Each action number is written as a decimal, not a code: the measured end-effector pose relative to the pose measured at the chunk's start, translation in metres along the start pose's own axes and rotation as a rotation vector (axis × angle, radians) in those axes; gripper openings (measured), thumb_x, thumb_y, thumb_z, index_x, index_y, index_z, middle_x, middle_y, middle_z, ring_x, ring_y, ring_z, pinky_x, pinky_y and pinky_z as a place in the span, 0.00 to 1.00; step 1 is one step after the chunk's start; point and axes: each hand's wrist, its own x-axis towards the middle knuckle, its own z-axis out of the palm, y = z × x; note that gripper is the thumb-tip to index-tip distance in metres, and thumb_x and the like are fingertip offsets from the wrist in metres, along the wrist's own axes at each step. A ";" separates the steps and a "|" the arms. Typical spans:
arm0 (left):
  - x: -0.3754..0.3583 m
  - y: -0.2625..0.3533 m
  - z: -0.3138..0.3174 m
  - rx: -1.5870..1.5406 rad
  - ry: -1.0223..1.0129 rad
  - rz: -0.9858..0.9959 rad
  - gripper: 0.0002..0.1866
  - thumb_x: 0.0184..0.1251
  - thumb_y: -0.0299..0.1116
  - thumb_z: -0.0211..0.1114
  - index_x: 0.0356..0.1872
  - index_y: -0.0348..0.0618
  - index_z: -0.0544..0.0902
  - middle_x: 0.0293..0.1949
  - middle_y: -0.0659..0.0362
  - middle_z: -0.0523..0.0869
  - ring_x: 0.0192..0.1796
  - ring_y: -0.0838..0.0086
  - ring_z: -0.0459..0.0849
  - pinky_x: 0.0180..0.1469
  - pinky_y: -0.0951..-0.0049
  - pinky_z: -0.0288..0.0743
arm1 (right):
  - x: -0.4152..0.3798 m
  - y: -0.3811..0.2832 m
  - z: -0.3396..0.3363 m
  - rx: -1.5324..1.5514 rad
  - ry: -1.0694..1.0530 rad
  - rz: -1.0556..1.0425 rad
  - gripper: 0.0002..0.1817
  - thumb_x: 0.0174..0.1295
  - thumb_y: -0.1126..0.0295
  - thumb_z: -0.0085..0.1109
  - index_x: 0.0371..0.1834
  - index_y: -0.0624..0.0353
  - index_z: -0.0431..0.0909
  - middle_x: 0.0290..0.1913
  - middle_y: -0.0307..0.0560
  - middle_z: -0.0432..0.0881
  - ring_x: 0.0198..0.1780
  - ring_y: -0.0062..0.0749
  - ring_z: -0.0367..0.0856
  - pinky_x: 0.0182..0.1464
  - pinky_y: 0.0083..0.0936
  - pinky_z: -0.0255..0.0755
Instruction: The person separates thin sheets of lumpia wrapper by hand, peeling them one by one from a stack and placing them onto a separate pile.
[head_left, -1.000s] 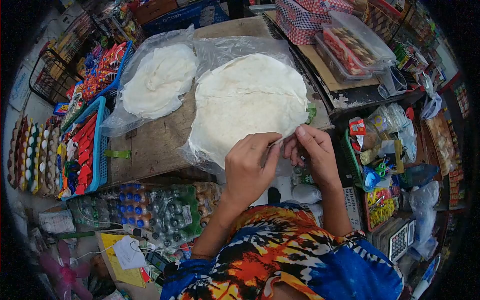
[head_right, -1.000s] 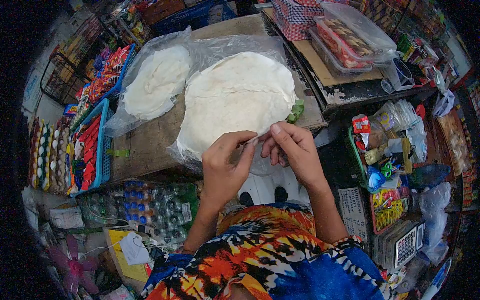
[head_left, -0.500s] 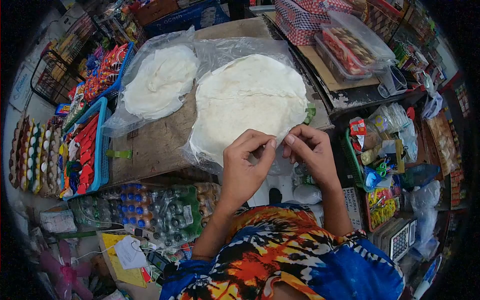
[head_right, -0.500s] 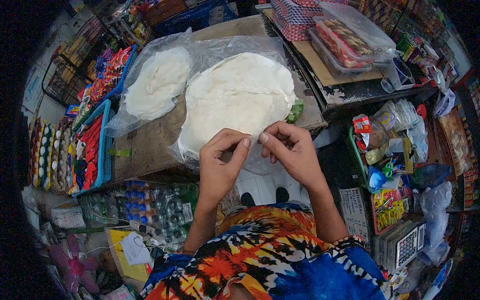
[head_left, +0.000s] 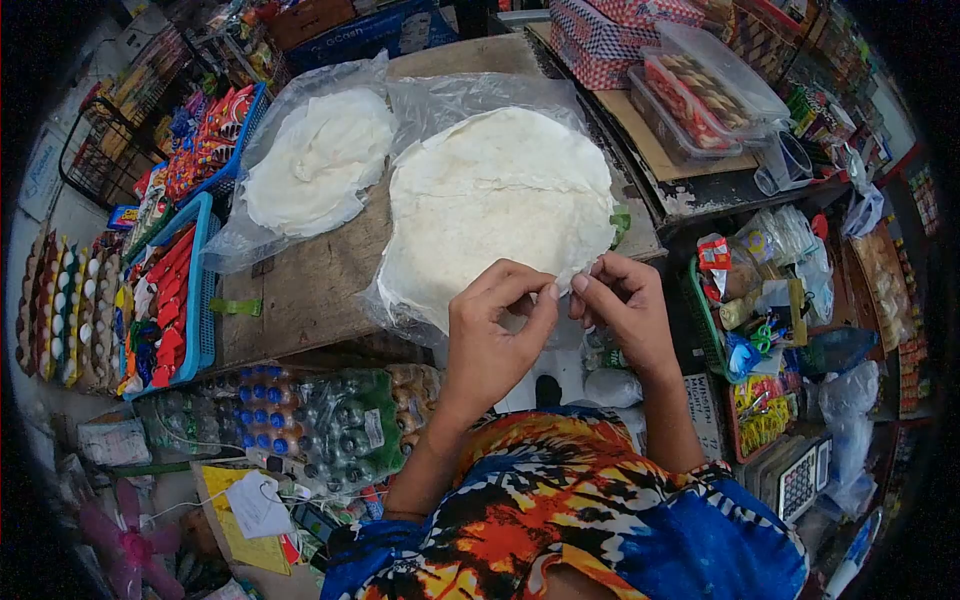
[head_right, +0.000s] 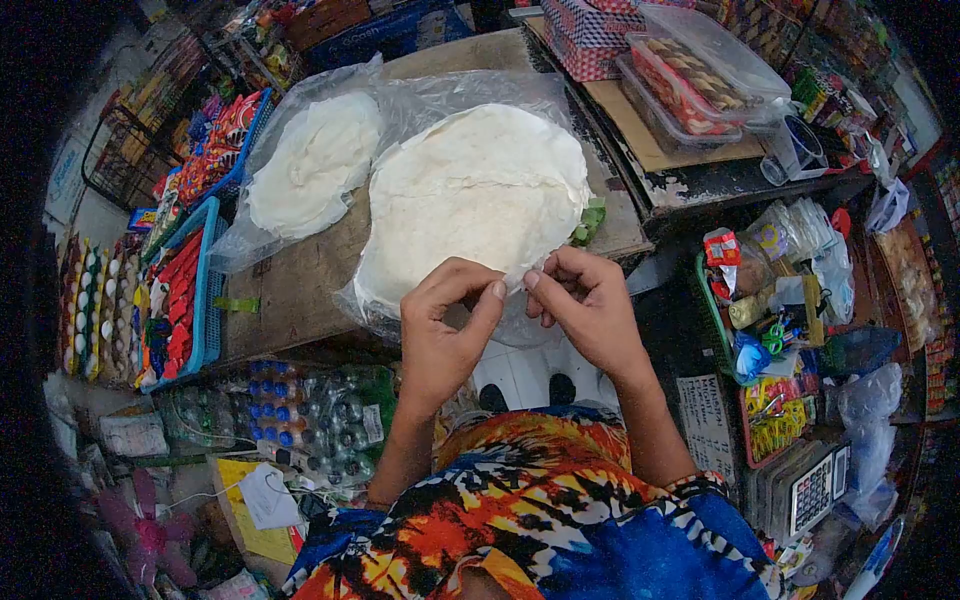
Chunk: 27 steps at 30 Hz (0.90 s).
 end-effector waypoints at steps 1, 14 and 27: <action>0.000 0.001 0.000 -0.013 0.006 0.012 0.06 0.59 0.26 0.69 0.35 0.34 0.85 0.32 0.56 0.84 0.30 0.76 0.82 0.33 0.77 0.75 | 0.000 0.000 0.000 0.000 -0.001 0.000 0.08 0.66 0.71 0.59 0.31 0.63 0.77 0.24 0.38 0.80 0.25 0.15 0.77 0.27 0.14 0.69; 0.009 -0.001 -0.010 0.011 0.177 0.011 0.05 0.63 0.23 0.67 0.32 0.31 0.82 0.32 0.57 0.82 0.30 0.79 0.81 0.33 0.78 0.74 | 0.003 0.002 0.006 -0.156 0.015 -0.046 0.09 0.63 0.73 0.59 0.27 0.66 0.78 0.22 0.36 0.79 0.24 0.12 0.75 0.27 0.13 0.67; 0.002 -0.008 -0.003 -0.037 0.063 -0.025 0.03 0.62 0.22 0.66 0.35 0.34 0.80 0.33 0.55 0.86 0.35 0.75 0.86 0.39 0.74 0.78 | 0.008 0.004 0.007 -0.267 0.039 -0.102 0.14 0.62 0.66 0.67 0.24 0.64 0.78 0.20 0.35 0.78 0.23 0.13 0.72 0.25 0.16 0.64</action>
